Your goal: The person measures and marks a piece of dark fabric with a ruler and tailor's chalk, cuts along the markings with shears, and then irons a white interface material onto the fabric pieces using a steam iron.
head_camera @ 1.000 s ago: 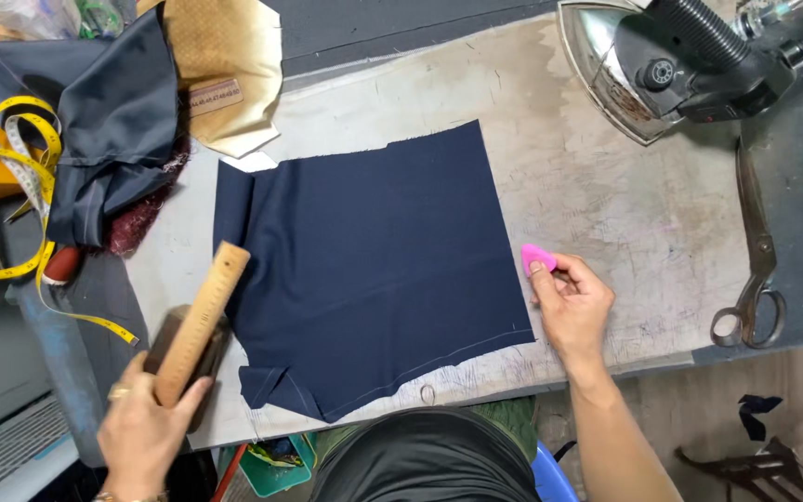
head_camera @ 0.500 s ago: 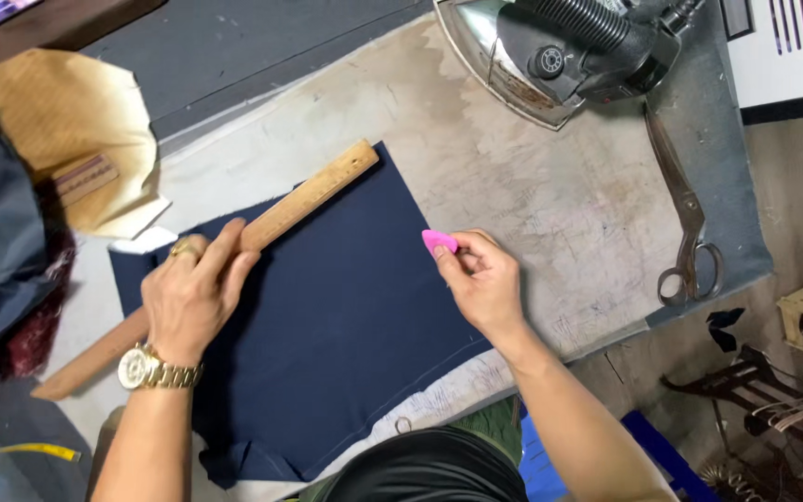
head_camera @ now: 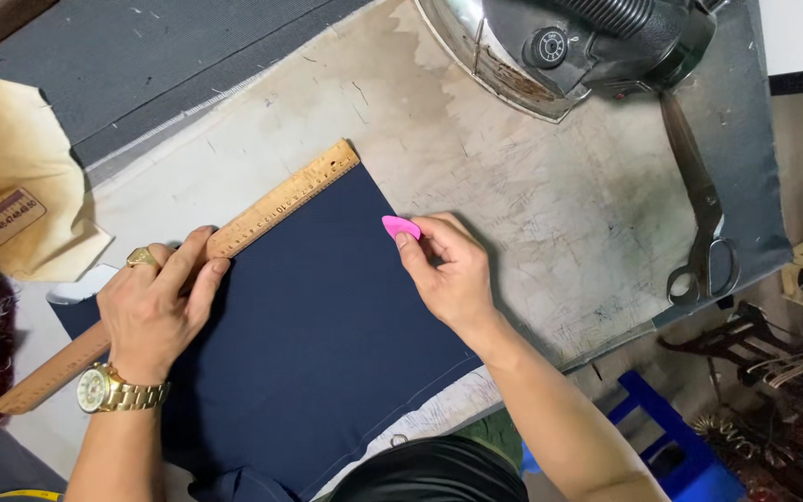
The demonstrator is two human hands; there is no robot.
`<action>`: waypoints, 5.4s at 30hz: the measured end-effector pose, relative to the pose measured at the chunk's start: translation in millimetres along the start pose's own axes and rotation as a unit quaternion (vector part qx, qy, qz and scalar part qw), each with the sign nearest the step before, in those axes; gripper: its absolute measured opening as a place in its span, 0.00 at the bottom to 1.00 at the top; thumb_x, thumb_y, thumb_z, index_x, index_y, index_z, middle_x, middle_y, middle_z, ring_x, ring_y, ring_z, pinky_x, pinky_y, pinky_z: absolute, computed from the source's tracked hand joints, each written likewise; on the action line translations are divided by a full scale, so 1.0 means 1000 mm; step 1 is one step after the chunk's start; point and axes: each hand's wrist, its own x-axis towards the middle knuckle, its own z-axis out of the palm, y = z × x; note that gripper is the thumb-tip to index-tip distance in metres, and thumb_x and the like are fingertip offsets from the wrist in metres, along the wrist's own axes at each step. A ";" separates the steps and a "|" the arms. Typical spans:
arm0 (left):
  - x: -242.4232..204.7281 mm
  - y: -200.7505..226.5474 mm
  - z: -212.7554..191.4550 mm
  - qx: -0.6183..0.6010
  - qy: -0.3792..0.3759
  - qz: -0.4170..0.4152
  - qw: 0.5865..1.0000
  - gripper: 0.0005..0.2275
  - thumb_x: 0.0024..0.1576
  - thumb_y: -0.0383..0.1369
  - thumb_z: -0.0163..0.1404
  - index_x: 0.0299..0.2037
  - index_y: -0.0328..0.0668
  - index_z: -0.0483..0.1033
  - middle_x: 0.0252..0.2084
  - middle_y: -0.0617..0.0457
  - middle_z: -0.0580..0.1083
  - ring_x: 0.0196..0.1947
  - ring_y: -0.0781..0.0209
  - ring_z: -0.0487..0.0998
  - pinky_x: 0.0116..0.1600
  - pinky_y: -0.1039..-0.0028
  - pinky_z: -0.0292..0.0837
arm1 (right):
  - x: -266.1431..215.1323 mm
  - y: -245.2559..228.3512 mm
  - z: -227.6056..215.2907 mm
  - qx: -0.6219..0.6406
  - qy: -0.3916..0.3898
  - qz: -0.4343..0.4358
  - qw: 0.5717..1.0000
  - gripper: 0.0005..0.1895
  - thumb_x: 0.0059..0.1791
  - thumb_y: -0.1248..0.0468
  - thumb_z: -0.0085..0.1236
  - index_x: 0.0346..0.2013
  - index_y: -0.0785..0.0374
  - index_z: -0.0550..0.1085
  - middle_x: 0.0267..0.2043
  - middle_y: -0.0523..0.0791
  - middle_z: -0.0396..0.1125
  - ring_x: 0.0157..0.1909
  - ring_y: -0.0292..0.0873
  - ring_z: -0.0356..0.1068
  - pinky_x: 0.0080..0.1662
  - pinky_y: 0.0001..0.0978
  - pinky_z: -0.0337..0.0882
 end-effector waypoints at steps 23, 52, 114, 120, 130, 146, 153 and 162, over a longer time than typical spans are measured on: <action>-0.001 -0.002 0.001 -0.012 -0.003 -0.005 1.000 0.13 0.66 0.47 0.58 0.56 0.58 0.82 0.31 0.58 0.68 0.23 0.57 0.66 0.30 0.68 0.66 | 0.039 0.000 0.047 -0.140 0.044 -0.170 0.974 0.03 0.53 0.73 0.58 0.41 0.68 0.77 0.37 0.45 0.65 0.25 0.33 0.55 0.29 0.25 0.62; 0.008 0.001 -0.010 -0.015 0.014 -0.011 1.000 0.12 0.68 0.47 0.56 0.57 0.59 0.82 0.30 0.59 0.68 0.24 0.59 0.68 0.30 0.69 0.66 | 0.036 -0.018 0.047 -0.260 0.052 -0.148 0.953 0.08 0.51 0.68 0.60 0.29 0.60 0.73 0.27 0.42 0.55 0.22 0.40 0.53 0.26 0.36 0.62; -0.030 0.262 0.010 -0.145 0.024 -0.100 0.984 0.32 0.64 0.57 0.46 0.72 0.45 0.65 0.77 0.43 0.58 0.76 0.43 0.53 0.73 0.36 0.32 | -0.149 0.106 -0.134 -0.024 -0.219 -0.495 0.840 0.08 0.53 0.66 0.53 0.31 0.66 0.73 0.46 0.54 0.78 0.49 0.56 0.79 0.59 0.61 0.68; -0.029 0.262 0.009 -0.148 0.019 -0.104 0.983 0.32 0.65 0.57 0.45 0.72 0.45 0.65 0.77 0.44 0.58 0.76 0.43 0.53 0.73 0.36 0.32 | -0.149 0.102 -0.133 -0.024 -0.216 -0.499 0.839 0.09 0.53 0.65 0.53 0.30 0.66 0.72 0.45 0.54 0.78 0.49 0.56 0.79 0.58 0.60 0.68; -0.031 0.261 0.011 -0.158 0.017 -0.104 0.982 0.32 0.64 0.57 0.46 0.72 0.44 0.66 0.77 0.44 0.58 0.76 0.43 0.53 0.73 0.36 0.31 | -0.151 0.104 -0.131 -0.020 -0.214 -0.492 0.844 0.09 0.53 0.66 0.53 0.30 0.66 0.72 0.45 0.53 0.78 0.49 0.56 0.79 0.58 0.60 0.68; -0.030 0.261 0.010 -0.158 0.019 -0.101 0.982 0.32 0.65 0.56 0.46 0.72 0.44 0.66 0.77 0.43 0.58 0.76 0.43 0.52 0.73 0.36 0.32 | -0.149 0.101 -0.132 -0.019 -0.214 -0.495 0.842 0.08 0.53 0.66 0.53 0.30 0.66 0.72 0.45 0.54 0.78 0.49 0.56 0.79 0.58 0.60 0.68; -0.030 0.261 0.010 -0.156 0.020 -0.104 0.982 0.32 0.65 0.57 0.46 0.72 0.44 0.66 0.77 0.43 0.58 0.76 0.44 0.52 0.73 0.38 0.31 | -0.149 0.104 -0.132 -0.017 -0.218 -0.493 0.842 0.08 0.53 0.66 0.53 0.30 0.66 0.72 0.45 0.54 0.78 0.49 0.56 0.79 0.59 0.60 0.67; -0.030 0.261 0.011 -0.155 0.022 -0.105 0.982 0.32 0.65 0.56 0.46 0.72 0.44 0.66 0.77 0.43 0.58 0.76 0.44 0.53 0.73 0.37 0.32 | -0.148 0.103 -0.132 -0.024 -0.219 -0.494 0.841 0.08 0.53 0.66 0.54 0.30 0.66 0.72 0.45 0.54 0.78 0.49 0.56 0.79 0.59 0.60 0.67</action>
